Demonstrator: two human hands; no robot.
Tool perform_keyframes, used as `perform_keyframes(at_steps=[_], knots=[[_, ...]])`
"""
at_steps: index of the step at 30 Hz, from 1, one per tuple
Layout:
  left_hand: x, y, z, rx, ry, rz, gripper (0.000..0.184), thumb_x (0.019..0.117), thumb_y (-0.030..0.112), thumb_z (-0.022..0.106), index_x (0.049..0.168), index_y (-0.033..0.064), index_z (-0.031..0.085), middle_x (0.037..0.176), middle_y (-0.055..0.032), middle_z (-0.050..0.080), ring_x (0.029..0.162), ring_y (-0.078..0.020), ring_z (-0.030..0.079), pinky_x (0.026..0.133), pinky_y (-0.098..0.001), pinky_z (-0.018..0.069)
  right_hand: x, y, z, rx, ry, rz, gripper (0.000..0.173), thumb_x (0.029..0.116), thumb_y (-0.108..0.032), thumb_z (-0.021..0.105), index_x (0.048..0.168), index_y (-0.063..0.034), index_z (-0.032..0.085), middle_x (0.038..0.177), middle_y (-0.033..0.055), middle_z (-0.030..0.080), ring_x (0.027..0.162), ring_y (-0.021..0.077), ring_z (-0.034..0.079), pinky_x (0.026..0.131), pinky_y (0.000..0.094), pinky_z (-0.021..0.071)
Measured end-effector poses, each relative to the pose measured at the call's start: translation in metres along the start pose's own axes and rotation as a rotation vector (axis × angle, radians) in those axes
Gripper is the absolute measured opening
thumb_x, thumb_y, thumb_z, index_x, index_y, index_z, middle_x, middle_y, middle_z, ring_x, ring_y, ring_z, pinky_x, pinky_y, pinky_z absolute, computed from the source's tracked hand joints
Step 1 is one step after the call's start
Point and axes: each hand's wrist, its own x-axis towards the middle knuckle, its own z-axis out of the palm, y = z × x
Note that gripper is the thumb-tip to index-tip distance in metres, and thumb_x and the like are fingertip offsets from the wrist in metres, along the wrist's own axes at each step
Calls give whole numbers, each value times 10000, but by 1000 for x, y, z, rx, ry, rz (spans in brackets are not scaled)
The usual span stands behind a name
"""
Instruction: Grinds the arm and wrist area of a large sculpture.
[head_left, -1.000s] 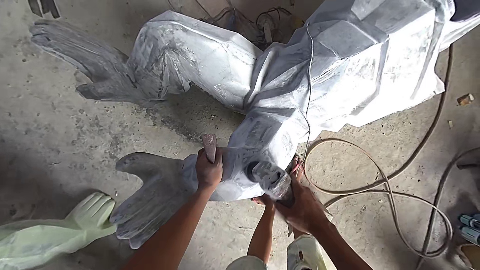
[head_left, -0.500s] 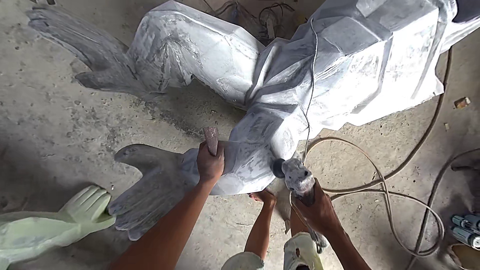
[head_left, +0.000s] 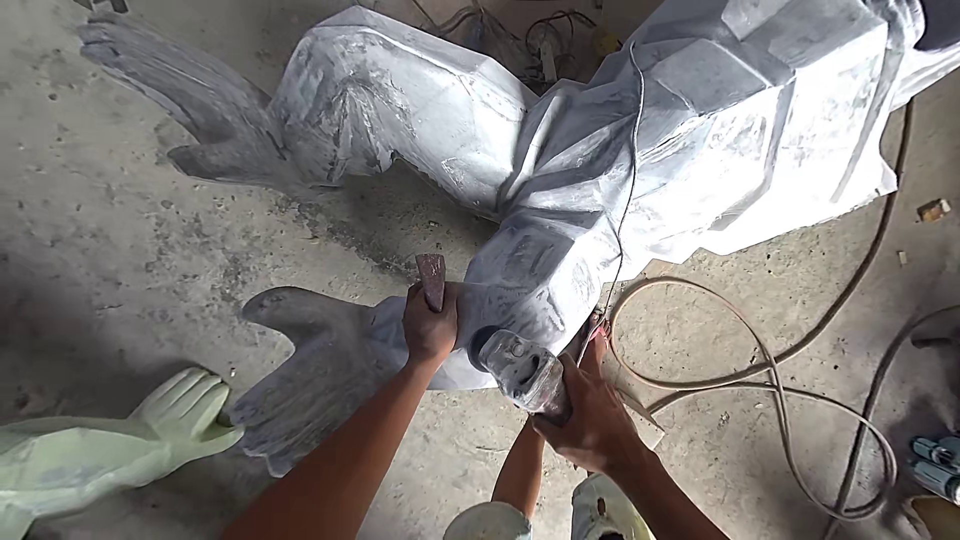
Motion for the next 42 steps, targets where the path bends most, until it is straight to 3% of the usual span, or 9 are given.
perform_keyframes(at_steps=[4, 8, 12, 16, 21, 27, 34, 39, 42], knots=[[0, 0, 2, -6, 17, -7, 356, 999, 401, 621, 1116, 74, 702, 1219, -127, 660, 1079, -262, 653, 918, -535, 526, 19, 25, -13, 33, 99, 147, 722, 777, -636, 728, 1338, -206, 583, 962, 13, 725, 921, 179, 715, 823, 485, 598], [2, -4, 4, 20, 41, 24, 360, 994, 418, 616, 1095, 87, 716, 1213, -114, 669, 1092, -258, 655, 921, -536, 530, 32, 46, -33, 47, 214, 212, 777, 784, -613, 746, 1375, -164, 516, 853, 10, 699, 787, 171, 712, 708, 468, 604], [0, -4, 5, 26, 47, 23, 350, 994, 425, 613, 1088, 106, 724, 1224, -93, 672, 1112, -246, 653, 923, -525, 533, 27, 3, -57, -95, -10, 107, 727, 782, -677, 708, 1324, -224, 539, 908, -22, 696, 881, 152, 705, 767, 456, 598], [-1, -3, 6, -2, 69, 37, 325, 990, 393, 627, 1078, 97, 726, 1200, -93, 680, 1101, -242, 656, 920, -518, 531, 30, -34, -74, -201, -152, -2, 602, 806, -680, 676, 1233, -273, 551, 841, -60, 661, 833, 121, 688, 713, 425, 579], [1, -3, 3, 2, 60, 17, 319, 989, 401, 617, 1082, 117, 728, 1233, -66, 679, 1108, -218, 659, 925, -497, 540, 54, -23, -96, -236, -36, 142, 594, 811, -583, 739, 1250, -238, 537, 781, 8, 663, 739, 213, 695, 628, 497, 572], [2, -3, 4, -19, 89, 36, 301, 986, 389, 627, 1035, 109, 727, 1190, -63, 691, 1068, -212, 667, 884, -496, 542, 37, -33, -91, -273, -141, -2, 619, 789, -653, 709, 1247, -268, 552, 856, -53, 672, 836, 130, 695, 713, 433, 590], [-1, -5, 8, -23, 101, 33, 275, 979, 378, 638, 1035, 125, 729, 1192, -42, 686, 1063, -182, 663, 889, -468, 546, 60, -20, -100, -219, -64, 113, 596, 801, -606, 739, 1234, -247, 543, 796, -17, 666, 753, 175, 695, 644, 471, 579], [1, -5, 8, -35, 100, 40, 284, 980, 377, 639, 1056, 120, 732, 1208, -50, 691, 1083, -188, 665, 908, -472, 546, 59, -32, -104, -285, -177, -73, 559, 784, -628, 731, 1191, -291, 549, 805, -93, 651, 773, 76, 678, 666, 385, 584], [1, -5, 7, -31, 97, 36, 293, 984, 381, 634, 1044, 112, 732, 1208, -55, 688, 1086, -197, 662, 906, -473, 544, 69, -37, -106, -289, -195, -52, 548, 808, -602, 731, 1215, -279, 556, 817, -57, 664, 778, 121, 687, 665, 427, 580]])
